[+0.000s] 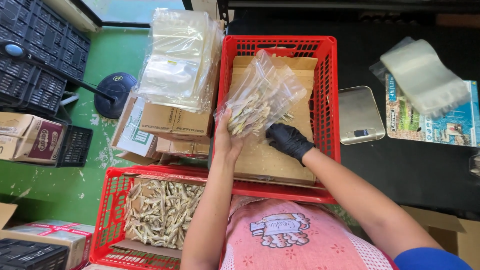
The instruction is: The person places small dried fish from a crate into plastic bags, weighs the bags on a digital scale, and adjusts the quantity in the bags by hand.
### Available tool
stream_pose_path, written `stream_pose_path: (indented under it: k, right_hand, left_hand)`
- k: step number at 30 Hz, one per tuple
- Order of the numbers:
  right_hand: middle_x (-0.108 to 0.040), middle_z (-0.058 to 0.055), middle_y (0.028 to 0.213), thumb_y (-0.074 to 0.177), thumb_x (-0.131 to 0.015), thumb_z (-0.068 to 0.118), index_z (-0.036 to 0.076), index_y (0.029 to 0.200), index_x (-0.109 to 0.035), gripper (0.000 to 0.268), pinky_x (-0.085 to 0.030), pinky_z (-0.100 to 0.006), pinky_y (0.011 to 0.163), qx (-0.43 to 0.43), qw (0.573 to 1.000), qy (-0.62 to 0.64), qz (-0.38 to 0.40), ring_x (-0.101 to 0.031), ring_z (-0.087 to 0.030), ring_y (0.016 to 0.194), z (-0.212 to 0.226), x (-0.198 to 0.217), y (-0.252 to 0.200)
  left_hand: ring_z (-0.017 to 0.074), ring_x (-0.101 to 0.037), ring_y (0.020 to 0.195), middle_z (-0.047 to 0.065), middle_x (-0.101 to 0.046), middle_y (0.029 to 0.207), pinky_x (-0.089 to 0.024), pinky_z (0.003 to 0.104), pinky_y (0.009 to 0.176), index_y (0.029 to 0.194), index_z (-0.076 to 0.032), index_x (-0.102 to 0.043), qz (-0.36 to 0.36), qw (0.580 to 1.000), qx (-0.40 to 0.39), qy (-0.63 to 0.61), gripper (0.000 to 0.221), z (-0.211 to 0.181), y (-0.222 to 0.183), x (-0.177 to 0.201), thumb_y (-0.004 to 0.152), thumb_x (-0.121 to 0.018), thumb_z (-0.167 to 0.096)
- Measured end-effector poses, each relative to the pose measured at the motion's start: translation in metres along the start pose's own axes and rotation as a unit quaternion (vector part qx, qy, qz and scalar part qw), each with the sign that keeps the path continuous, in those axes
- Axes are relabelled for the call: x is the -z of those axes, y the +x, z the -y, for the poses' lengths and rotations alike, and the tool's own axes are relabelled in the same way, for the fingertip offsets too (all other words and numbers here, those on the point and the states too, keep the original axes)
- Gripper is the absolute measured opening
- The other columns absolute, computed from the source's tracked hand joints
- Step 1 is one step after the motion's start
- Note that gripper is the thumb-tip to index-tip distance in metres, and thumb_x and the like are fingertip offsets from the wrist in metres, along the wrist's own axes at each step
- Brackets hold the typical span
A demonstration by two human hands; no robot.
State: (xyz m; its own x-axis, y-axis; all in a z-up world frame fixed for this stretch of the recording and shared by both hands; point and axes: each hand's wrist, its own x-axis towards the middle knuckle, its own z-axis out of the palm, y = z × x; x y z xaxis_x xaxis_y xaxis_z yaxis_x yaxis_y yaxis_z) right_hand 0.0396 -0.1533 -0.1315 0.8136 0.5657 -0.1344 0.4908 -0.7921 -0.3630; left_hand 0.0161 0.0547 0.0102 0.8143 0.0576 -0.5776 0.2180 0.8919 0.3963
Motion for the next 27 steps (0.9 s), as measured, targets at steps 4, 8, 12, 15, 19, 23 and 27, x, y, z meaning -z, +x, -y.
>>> stream_pose_path:
  k: [4, 8, 12, 15, 19, 23, 27]
  right_hand:
    - [-0.071, -0.009, 0.116, 0.091, -0.070, 0.043, 0.023, 0.121, -0.069, 0.036, -0.057, -0.044, 0.098, -0.012, 0.997, 0.035, 0.063, -0.068, -0.032, 0.115, 0.012, 0.018, -0.007]
    - [-0.069, -0.018, 0.131, 0.093, -0.070, 0.039, 0.021, 0.140, -0.062, 0.051, -0.050, -0.049, 0.110, -0.092, 0.970, 0.201, 0.103, -0.061, -0.039, 0.128, 0.025, 0.058, -0.013]
    - [-0.073, -0.013, 0.126, 0.094, -0.069, 0.037, 0.027, 0.140, -0.064, 0.047, -0.050, -0.048, 0.109, -0.080, 0.981, 0.129, 0.120, -0.065, -0.037, 0.123, 0.015, 0.055, -0.008]
    - [-0.080, -0.001, 0.104, 0.088, -0.074, 0.048, 0.027, 0.126, -0.070, 0.044, -0.054, -0.042, 0.105, -0.084, 0.984, 0.111, 0.111, -0.071, -0.026, 0.113, 0.027, 0.064, -0.014]
    - [-0.081, -0.005, 0.098, 0.089, -0.076, 0.044, 0.023, 0.113, -0.076, 0.033, -0.056, -0.043, 0.100, -0.065, 0.978, 0.182, 0.072, -0.073, -0.030, 0.108, 0.010, 0.034, -0.008]
    - [-0.078, -0.007, 0.108, 0.080, -0.085, 0.045, 0.020, 0.110, -0.080, 0.039, -0.053, -0.045, 0.105, -0.058, 0.965, 0.255, 0.005, -0.069, -0.032, 0.114, 0.007, 0.042, -0.002]
    - [-0.075, -0.006, 0.066, 0.076, -0.087, 0.021, 0.007, 0.080, -0.077, 0.018, -0.063, -0.030, 0.073, -0.237, 0.877, 0.405, -0.099, -0.076, -0.019, 0.066, 0.042, 0.110, -0.003]
  left_hand:
    - [0.0425, -0.065, 0.117, 0.027, -0.064, 0.129, -0.051, 0.068, 0.095, 0.129, 0.002, -0.059, 0.003, 1.000, -0.001, 0.015, 0.064, -0.007, -0.009, -0.009, 0.080, -0.083, -0.033]
    - [0.0444, -0.065, 0.116, 0.029, -0.065, 0.128, -0.050, 0.071, 0.093, 0.128, 0.003, -0.059, 0.013, 1.000, -0.003, 0.009, 0.065, -0.010, -0.011, -0.014, 0.080, -0.083, -0.032]
    - [0.0422, -0.067, 0.115, 0.026, -0.067, 0.126, -0.053, 0.066, 0.091, 0.127, 0.002, -0.061, 0.031, 0.999, 0.008, 0.022, 0.060, -0.008, -0.008, -0.009, 0.083, -0.081, -0.033]
    - [0.0444, -0.066, 0.116, 0.028, -0.066, 0.128, -0.053, 0.067, 0.092, 0.127, 0.003, -0.061, 0.020, 0.999, 0.025, -0.007, 0.059, -0.004, -0.012, -0.006, 0.083, -0.079, -0.032]
    - [0.0437, -0.065, 0.117, 0.027, -0.066, 0.128, -0.051, 0.070, 0.092, 0.128, 0.002, -0.061, 0.014, 0.999, 0.044, -0.004, 0.059, -0.003, -0.023, -0.004, 0.084, -0.079, -0.034]
    - [0.0426, -0.066, 0.117, 0.026, -0.067, 0.128, -0.053, 0.066, 0.092, 0.127, 0.001, -0.062, 0.019, 0.999, 0.050, -0.001, 0.060, -0.002, -0.011, 0.005, 0.083, -0.080, -0.036]
    - [0.0404, -0.069, 0.113, 0.024, -0.069, 0.125, -0.056, 0.061, 0.091, 0.122, 0.001, -0.064, -0.007, 0.998, 0.056, -0.009, 0.055, 0.001, -0.012, 0.005, 0.082, -0.081, -0.033]
